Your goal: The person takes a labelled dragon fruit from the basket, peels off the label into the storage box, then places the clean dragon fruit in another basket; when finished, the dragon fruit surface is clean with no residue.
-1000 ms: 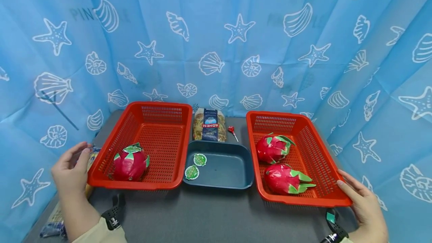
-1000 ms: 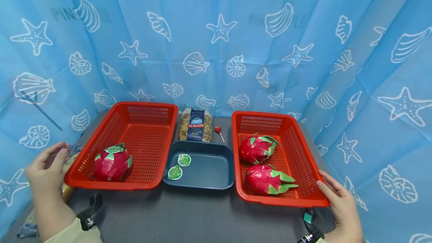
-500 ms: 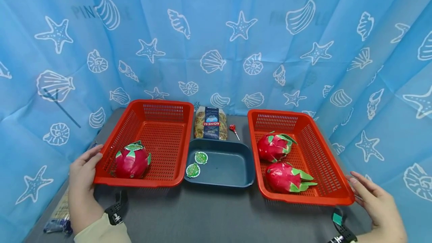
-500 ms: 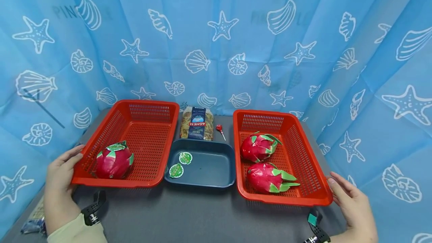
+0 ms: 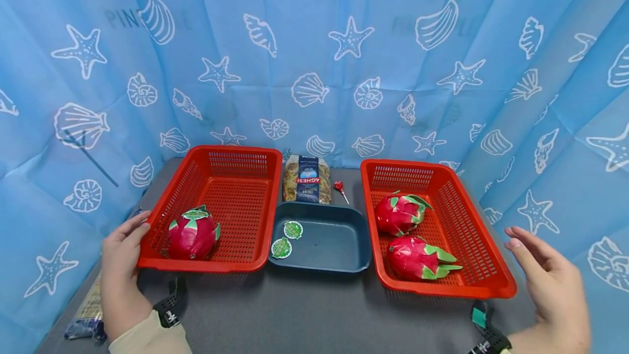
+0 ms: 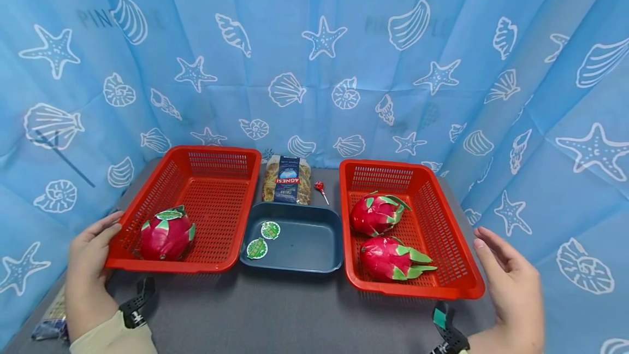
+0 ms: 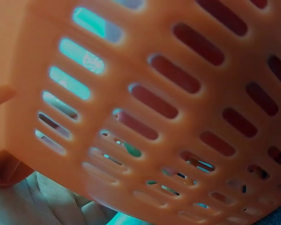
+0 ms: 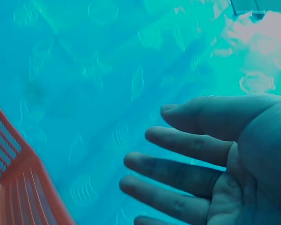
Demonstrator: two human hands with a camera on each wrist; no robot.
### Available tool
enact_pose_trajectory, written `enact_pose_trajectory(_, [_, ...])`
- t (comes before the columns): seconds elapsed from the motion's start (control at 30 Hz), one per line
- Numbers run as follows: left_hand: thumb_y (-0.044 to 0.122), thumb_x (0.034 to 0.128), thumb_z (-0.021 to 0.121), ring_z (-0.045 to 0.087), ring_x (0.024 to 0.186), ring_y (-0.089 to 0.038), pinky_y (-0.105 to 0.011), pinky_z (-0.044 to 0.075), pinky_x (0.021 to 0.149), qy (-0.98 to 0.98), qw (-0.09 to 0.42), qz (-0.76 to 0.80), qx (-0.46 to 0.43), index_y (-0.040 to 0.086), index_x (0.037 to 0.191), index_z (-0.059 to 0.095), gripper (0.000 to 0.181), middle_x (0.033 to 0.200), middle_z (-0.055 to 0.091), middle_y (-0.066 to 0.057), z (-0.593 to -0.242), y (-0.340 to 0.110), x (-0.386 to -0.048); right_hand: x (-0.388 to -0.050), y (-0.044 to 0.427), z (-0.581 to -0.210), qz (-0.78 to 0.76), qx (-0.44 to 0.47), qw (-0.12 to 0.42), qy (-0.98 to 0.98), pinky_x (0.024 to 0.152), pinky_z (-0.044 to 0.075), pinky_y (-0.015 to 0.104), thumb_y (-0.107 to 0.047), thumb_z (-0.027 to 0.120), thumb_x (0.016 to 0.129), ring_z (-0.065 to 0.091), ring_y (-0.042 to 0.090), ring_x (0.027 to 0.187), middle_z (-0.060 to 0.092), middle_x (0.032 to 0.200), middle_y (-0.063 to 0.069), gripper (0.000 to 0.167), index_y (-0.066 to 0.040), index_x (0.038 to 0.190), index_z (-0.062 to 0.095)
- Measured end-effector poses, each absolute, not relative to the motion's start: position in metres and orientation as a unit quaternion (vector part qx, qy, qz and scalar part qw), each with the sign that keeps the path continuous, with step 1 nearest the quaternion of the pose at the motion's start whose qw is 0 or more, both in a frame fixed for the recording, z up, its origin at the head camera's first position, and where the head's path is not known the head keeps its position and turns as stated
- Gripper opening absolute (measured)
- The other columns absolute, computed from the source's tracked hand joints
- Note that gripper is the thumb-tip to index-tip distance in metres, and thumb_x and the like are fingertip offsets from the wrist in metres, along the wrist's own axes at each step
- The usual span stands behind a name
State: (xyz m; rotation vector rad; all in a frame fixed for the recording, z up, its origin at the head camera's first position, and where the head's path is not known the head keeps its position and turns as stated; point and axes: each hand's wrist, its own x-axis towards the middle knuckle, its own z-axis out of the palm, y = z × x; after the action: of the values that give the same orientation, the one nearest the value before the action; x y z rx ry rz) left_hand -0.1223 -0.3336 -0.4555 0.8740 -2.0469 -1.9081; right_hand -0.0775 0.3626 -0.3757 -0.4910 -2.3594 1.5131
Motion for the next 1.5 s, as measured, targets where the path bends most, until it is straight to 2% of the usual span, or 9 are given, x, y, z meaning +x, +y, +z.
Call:
enact_pose_trajectory(0.1, [0.043, 0.1017, 0.06, 0.053, 0.119, -0.028, -0.016, 0.056, 0.062, -0.688, 0.107, -0.653, 0.299, 0.024, 0.153, 0.052, 0.055, 0.154, 0.043, -0.015, -0.457, -0.334, -0.122, -0.079, 0.348, -0.366, 0.595, -0.101, 0.182, -0.776, 0.081, 0.046, 0.005, -0.02, 0.065, 0.102, 0.063, -0.007, 0.101, 0.066, 0.117, -0.021, 0.047, -0.009, 0.147, 0.057])
enact_pose_trajectory(0.27, [0.044, 0.1011, 0.06, 0.05, 0.126, -0.03, -0.02, 0.057, 0.069, -0.681, 0.11, -0.659, 0.3, 0.026, 0.153, 0.051, 0.056, 0.157, 0.042, -0.013, -0.46, -0.335, -0.122, -0.084, 0.324, -0.351, 0.634, -0.036, 0.19, -0.749, 0.075, 0.053, 0.011, -0.01, 0.066, 0.101, 0.067, -0.001, 0.1, 0.072, 0.115, -0.015, 0.04, -0.007, 0.14, 0.063])
enact_pose_trajectory(0.63, [0.043, 0.1008, 0.061, 0.054, 0.114, -0.021, -0.015, 0.055, 0.062, -0.671, 0.116, -0.667, 0.303, 0.025, 0.152, 0.053, 0.055, 0.154, 0.044, -0.012, -0.462, -0.335, -0.12, -0.094, 0.257, -0.33, 0.536, 0.083, 0.216, -0.812, 0.09, 0.05, 0.012, -0.001, 0.062, 0.101, 0.068, 0.007, 0.108, 0.069, 0.127, 0.0, 0.036, 0.003, 0.137, 0.062])
enact_pose_trajectory(0.83, [0.043, 0.1013, 0.061, 0.054, 0.112, -0.019, -0.015, 0.055, 0.063, -0.676, 0.114, -0.662, 0.304, 0.025, 0.152, 0.054, 0.054, 0.153, 0.044, -0.012, -0.461, -0.335, -0.121, -0.097, 0.223, -0.328, 0.536, 0.125, 0.193, -0.813, 0.087, 0.054, 0.018, 0.002, 0.066, 0.097, 0.068, 0.013, 0.109, 0.068, 0.128, 0.002, 0.041, -0.002, 0.138, 0.063])
enact_pose_trajectory(0.97, [0.043, 0.1013, 0.061, 0.051, 0.123, -0.026, -0.023, 0.057, 0.078, -0.681, 0.114, -0.656, 0.304, 0.026, 0.152, 0.053, 0.054, 0.156, 0.044, -0.011, -0.459, -0.334, -0.122, -0.099, 0.204, -0.329, 0.542, 0.162, 0.183, -0.804, 0.087, 0.055, 0.02, 0.005, 0.068, 0.094, 0.068, 0.016, 0.108, 0.068, 0.127, 0.005, 0.043, -0.006, 0.136, 0.066])
enact_pose_trajectory(1.1, [0.043, 0.1017, 0.06, 0.046, 0.132, -0.032, -0.034, 0.05, 0.091, -0.684, 0.111, -0.655, 0.301, 0.027, 0.152, 0.053, 0.054, 0.158, 0.042, -0.01, -0.457, -0.333, -0.124, -0.101, 0.186, -0.332, 0.543, 0.207, 0.169, -0.796, 0.087, 0.056, 0.022, 0.007, 0.068, 0.094, 0.068, 0.019, 0.105, 0.068, 0.126, 0.007, 0.043, -0.008, 0.133, 0.068])
enact_pose_trajectory(1.2, [0.041, 0.1021, 0.061, 0.047, 0.131, -0.032, -0.029, 0.054, 0.086, -0.681, 0.114, -0.659, 0.299, 0.026, 0.152, 0.054, 0.052, 0.156, 0.043, -0.011, -0.456, -0.333, -0.124, -0.107, 0.172, -0.335, 0.533, 0.237, 0.155, -0.797, 0.087, 0.057, 0.024, 0.006, 0.069, 0.093, 0.069, 0.021, 0.106, 0.068, 0.127, 0.005, 0.043, -0.01, 0.133, 0.068])
enact_pose_trajectory(1.33, [0.041, 0.1018, 0.062, 0.049, 0.127, -0.029, -0.017, 0.056, 0.069, -0.681, 0.119, -0.662, 0.289, 0.025, 0.151, 0.055, 0.052, 0.155, 0.045, -0.012, -0.455, -0.333, -0.124, -0.117, 0.154, -0.337, 0.521, 0.269, 0.131, -0.799, 0.09, 0.056, 0.026, 0.003, 0.071, 0.094, 0.069, 0.022, 0.11, 0.068, 0.13, 0.005, 0.042, -0.01, 0.133, 0.068])
enact_pose_trajectory(1.5, [0.038, 0.1028, 0.061, 0.051, 0.122, -0.025, -0.013, 0.054, 0.066, -0.671, 0.124, -0.672, 0.288, 0.022, 0.151, 0.055, 0.051, 0.153, 0.046, -0.012, -0.455, -0.332, -0.123, -0.135, 0.127, -0.334, 0.514, 0.293, 0.103, -0.8, 0.095, 0.056, 0.034, -0.005, 0.073, 0.095, 0.068, 0.02, 0.111, 0.068, 0.129, 0.006, 0.039, -0.012, 0.133, 0.069])
